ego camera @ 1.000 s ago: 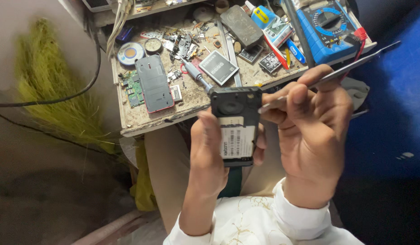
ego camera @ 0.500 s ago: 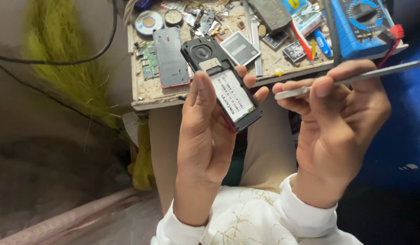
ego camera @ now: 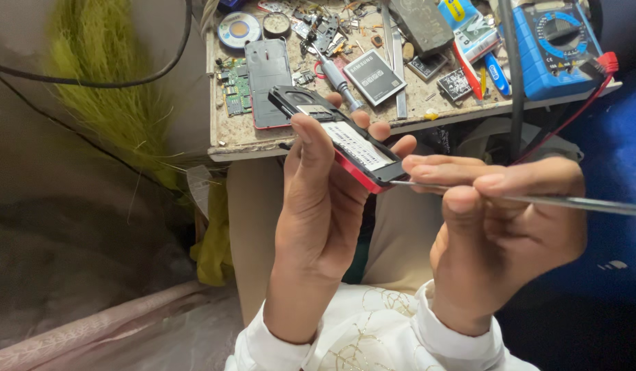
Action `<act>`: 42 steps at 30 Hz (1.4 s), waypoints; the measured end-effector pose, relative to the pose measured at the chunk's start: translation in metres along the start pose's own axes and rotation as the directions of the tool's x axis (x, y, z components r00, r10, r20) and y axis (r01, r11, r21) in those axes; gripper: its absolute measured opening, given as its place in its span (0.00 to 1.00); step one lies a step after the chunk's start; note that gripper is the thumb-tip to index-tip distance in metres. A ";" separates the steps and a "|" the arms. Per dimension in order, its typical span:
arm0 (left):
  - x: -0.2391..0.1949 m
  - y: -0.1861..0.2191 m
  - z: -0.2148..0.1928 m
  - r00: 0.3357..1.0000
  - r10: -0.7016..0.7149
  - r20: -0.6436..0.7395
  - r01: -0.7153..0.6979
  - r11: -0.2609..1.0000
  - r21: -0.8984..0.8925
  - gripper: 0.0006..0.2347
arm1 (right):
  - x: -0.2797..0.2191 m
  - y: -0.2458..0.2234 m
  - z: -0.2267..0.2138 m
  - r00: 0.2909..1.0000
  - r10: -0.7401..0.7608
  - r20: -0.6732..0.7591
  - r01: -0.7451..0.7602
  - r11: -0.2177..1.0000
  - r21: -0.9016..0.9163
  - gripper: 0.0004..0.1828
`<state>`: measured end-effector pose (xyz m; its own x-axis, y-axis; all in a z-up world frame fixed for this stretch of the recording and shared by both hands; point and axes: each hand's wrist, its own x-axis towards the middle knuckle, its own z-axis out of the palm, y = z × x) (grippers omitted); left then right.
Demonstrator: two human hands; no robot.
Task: The person unscrews several small screws from the back of a mobile phone using a precision screwdriver and then uses a flat-head tool to pry the casing open.
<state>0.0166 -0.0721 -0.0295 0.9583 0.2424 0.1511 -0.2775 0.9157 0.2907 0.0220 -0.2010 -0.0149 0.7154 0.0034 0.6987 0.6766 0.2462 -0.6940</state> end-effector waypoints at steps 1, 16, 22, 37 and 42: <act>0.000 0.001 0.000 1.000 -0.001 -0.009 0.001 1.000 0.001 0.23 | -0.001 0.000 0.000 1.000 -0.017 0.000 0.017 1.000 -0.013 0.17; -0.007 -0.007 0.005 0.996 0.022 0.083 -0.034 0.989 0.142 0.24 | 0.027 -0.007 -0.024 0.947 0.231 0.223 -0.268 0.951 0.155 0.16; -0.008 -0.012 0.007 0.997 0.010 0.077 -0.021 0.990 0.141 0.25 | 0.022 -0.013 -0.031 0.962 0.187 0.200 -0.202 0.978 0.056 0.15; 0.000 -0.012 0.001 0.983 0.168 -0.071 -0.155 0.974 0.165 0.22 | 0.008 0.025 -0.007 0.918 -0.374 0.135 0.396 0.891 -0.224 0.13; -0.004 -0.013 0.006 0.974 0.196 -0.113 -0.175 0.970 0.170 0.23 | -0.002 0.029 -0.001 0.884 -0.451 0.125 0.467 0.838 -0.281 0.17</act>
<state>0.0164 -0.0872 -0.0286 0.8868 0.4519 0.0970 -0.4486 0.7912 0.4157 0.0401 -0.1953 -0.0365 0.3055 0.0133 0.9521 0.9505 -0.0645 -0.3041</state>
